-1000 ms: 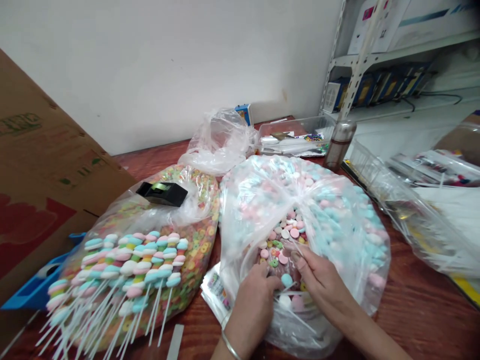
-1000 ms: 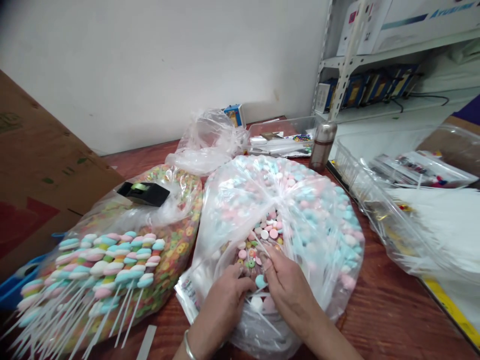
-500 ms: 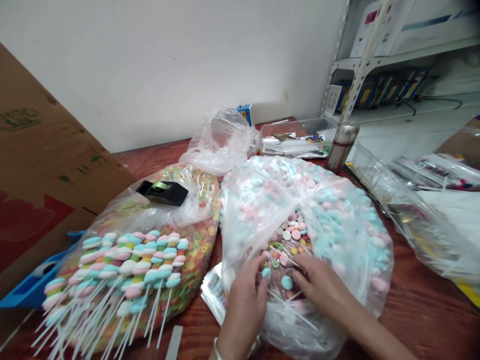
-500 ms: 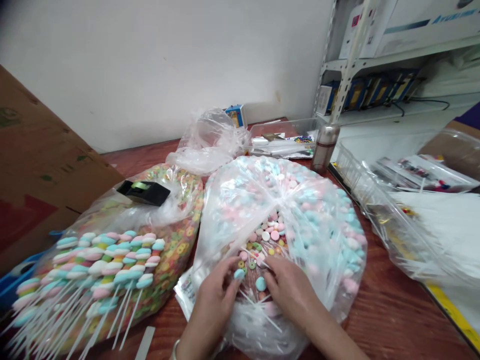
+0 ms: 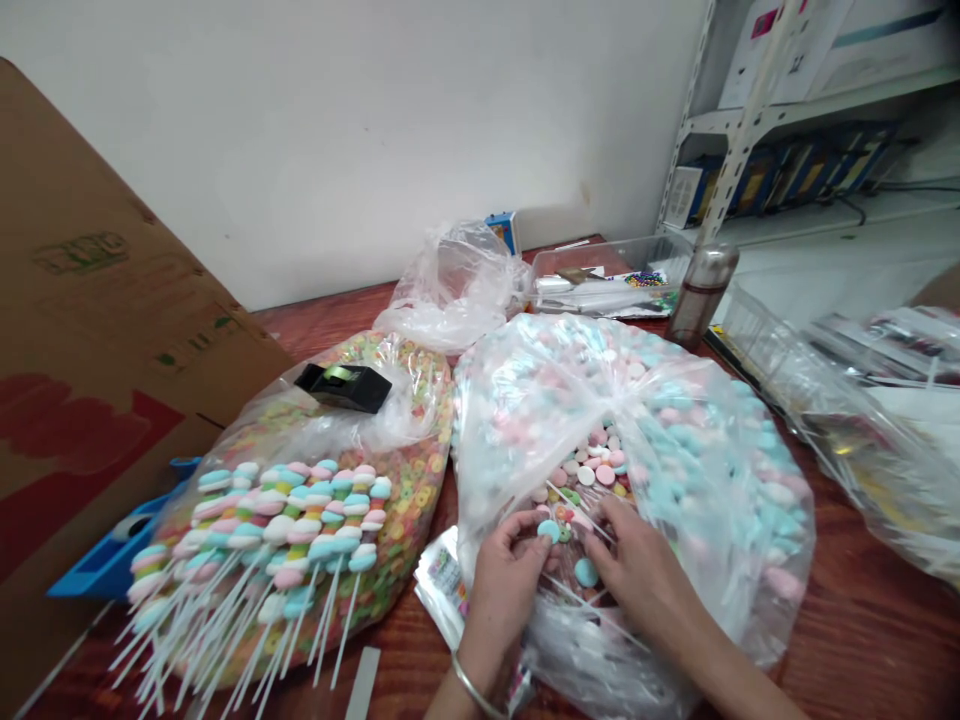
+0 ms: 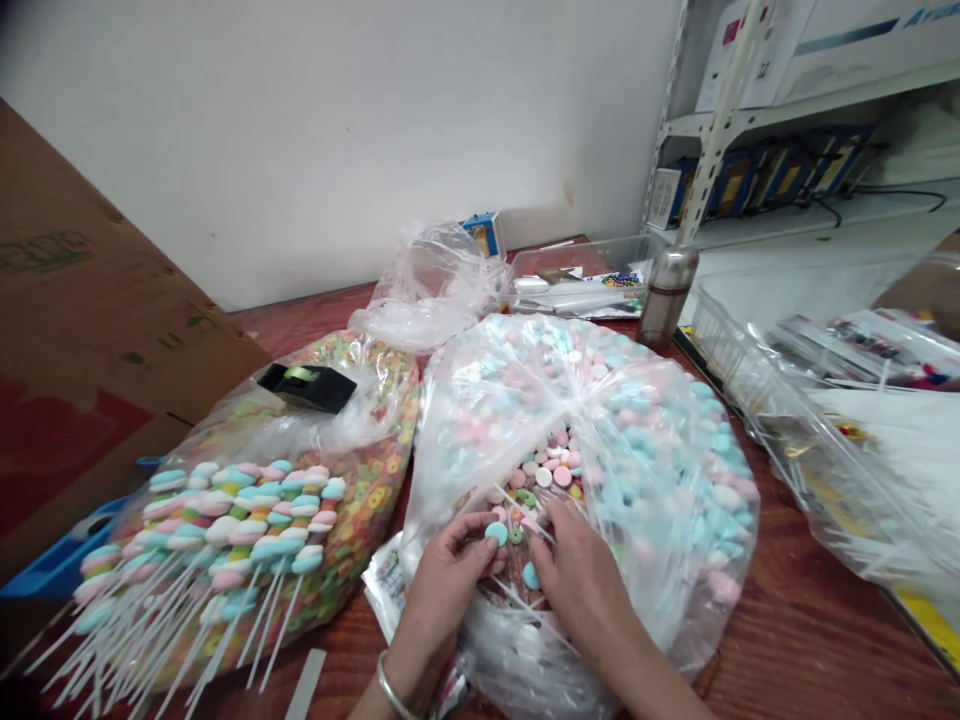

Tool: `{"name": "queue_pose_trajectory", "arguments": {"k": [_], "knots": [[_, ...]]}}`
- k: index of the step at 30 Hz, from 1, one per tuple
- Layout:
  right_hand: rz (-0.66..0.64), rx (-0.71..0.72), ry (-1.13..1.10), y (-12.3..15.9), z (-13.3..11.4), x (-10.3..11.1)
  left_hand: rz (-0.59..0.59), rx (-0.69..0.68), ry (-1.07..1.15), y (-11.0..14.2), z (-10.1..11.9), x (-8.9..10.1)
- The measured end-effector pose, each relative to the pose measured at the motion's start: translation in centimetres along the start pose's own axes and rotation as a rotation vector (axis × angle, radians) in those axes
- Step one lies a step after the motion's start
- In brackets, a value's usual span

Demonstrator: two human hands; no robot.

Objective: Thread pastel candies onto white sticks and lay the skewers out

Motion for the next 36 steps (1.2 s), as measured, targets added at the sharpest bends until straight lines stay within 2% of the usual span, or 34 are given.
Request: {"name": "queue_pose_trajectory", "arguments": {"k": [3, 5, 7, 9, 13, 17, 19, 23, 27, 31, 34, 36], "knots": [[0.041, -0.026, -0.062, 0.4, -0.4, 0.5, 0.004, -0.097, -0.070, 0.2, 0.7, -0.7], [0.048, 0.002, -0.107, 0.7, -1.0, 0.6, 0.018, -0.222, -0.165, 0.5, 1.8, -1.2], [0.034, 0.026, -0.183, 1.0, -1.3, 0.5, 0.017, -0.275, -0.187, 0.6, 2.4, -1.6], [-0.009, -0.024, -0.384, 1.0, -0.8, 0.2, -0.030, -0.200, -0.082, 0.4, 2.0, -1.9], [-0.106, -0.254, -0.899, 0.9, 0.9, -1.2, -0.128, 0.013, 0.164, 0.0, 0.6, -2.5], [-0.115, -0.295, -1.029, 0.7, 1.1, -1.3, -0.182, 0.038, 0.277, 0.1, 0.4, -2.9], [-0.140, -0.294, -1.098, 0.9, 0.7, -1.2, -0.166, 0.018, 0.278, 0.2, 0.6, -2.8], [-0.156, -0.279, -1.123, 1.2, 0.3, -1.1, -0.130, -0.010, 0.209, 0.2, 0.9, -2.8], [-0.107, -0.284, -1.104, 1.0, 0.5, -1.1, -0.152, -0.064, 0.139, 0.5, 1.5, -3.1], [-0.128, -0.261, -1.065, 0.8, -0.5, -0.8, -0.167, -0.148, 0.038, 0.7, 2.2, -3.1], [-0.119, -0.163, -0.942, 1.5, -1.9, 1.1, -0.104, -0.157, 0.023, 0.4, 2.3, -2.4], [-0.003, -0.003, -0.719, 2.4, -2.7, 3.7, -0.034, -0.156, 0.063, 0.2, 2.4, -1.8]]}}
Point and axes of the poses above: each hand's wrist, its own y-axis away from the middle knuckle, its own x-axis out of the back of the hand, z = x × y, the point moved 7 cm from there along -y, towards the middle knuckle, and after that the axes turned 6 degrees about -y, right-handed, at the moved point
